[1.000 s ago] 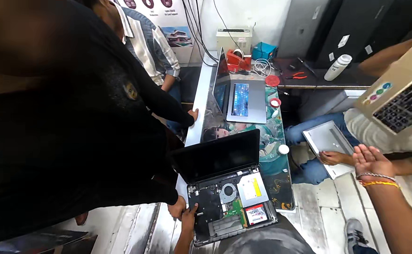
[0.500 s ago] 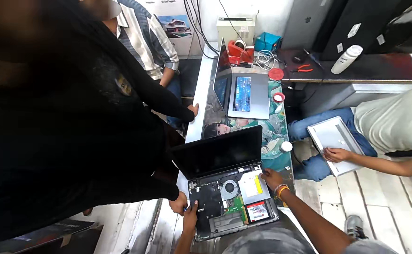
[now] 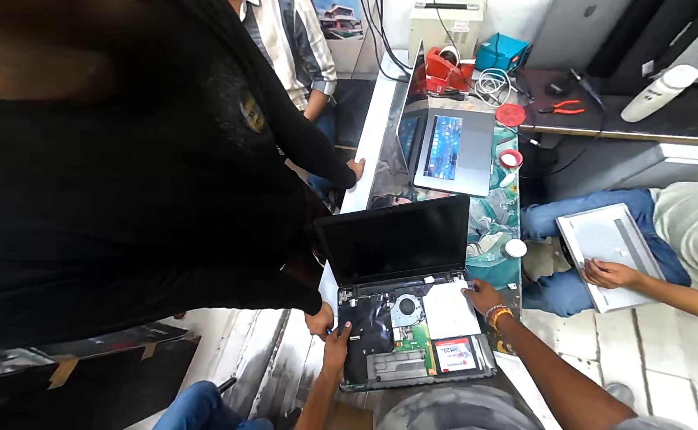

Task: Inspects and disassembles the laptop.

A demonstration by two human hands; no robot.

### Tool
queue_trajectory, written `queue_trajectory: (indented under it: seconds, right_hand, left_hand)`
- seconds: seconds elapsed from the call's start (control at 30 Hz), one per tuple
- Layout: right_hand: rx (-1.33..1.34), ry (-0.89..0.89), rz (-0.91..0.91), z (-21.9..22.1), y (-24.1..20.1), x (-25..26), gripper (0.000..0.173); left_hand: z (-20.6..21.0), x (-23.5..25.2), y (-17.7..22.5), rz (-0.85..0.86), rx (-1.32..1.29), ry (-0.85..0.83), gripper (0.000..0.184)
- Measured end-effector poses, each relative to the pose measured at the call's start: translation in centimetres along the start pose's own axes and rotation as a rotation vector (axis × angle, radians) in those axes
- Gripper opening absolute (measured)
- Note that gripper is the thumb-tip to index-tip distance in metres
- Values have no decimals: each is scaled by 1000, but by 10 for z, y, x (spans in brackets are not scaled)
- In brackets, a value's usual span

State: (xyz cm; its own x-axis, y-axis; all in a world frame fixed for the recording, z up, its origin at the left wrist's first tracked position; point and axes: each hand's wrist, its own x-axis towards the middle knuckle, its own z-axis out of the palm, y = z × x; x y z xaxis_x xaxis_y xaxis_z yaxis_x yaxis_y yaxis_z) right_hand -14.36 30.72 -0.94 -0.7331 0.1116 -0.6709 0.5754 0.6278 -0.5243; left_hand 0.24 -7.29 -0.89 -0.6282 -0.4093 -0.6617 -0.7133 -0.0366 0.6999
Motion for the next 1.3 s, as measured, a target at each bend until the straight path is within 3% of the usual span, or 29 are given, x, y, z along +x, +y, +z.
queue_trajectory:
  seconds: [0.1,0.3,0.6,0.77,1.03,1.3]
  right_hand:
    - [12,-49,35,-2,8,5,40]
    - [150,36,108,2,9,-1,61]
    - [216,4,97,-5,12,-12,53]
    - [162,-35,108,-15,15,-28,58]
    - [-2,-104,117,-23,33,-49,56]
    - [3,-150,169,-20,44,-70,55]
  left_hand:
    - [-1,-5,4,-7,42,-16,39]
    - [-2,-13,6,-29,67,-21,40]
    - [-10,-33,19,-139,8,-92,41]
    - [-13,-57,22,-236,-9,-113,41]
    - [-29,-80,33,-347,221,-191,47]
    - [-38,-90,39,-421,311,-233,51]
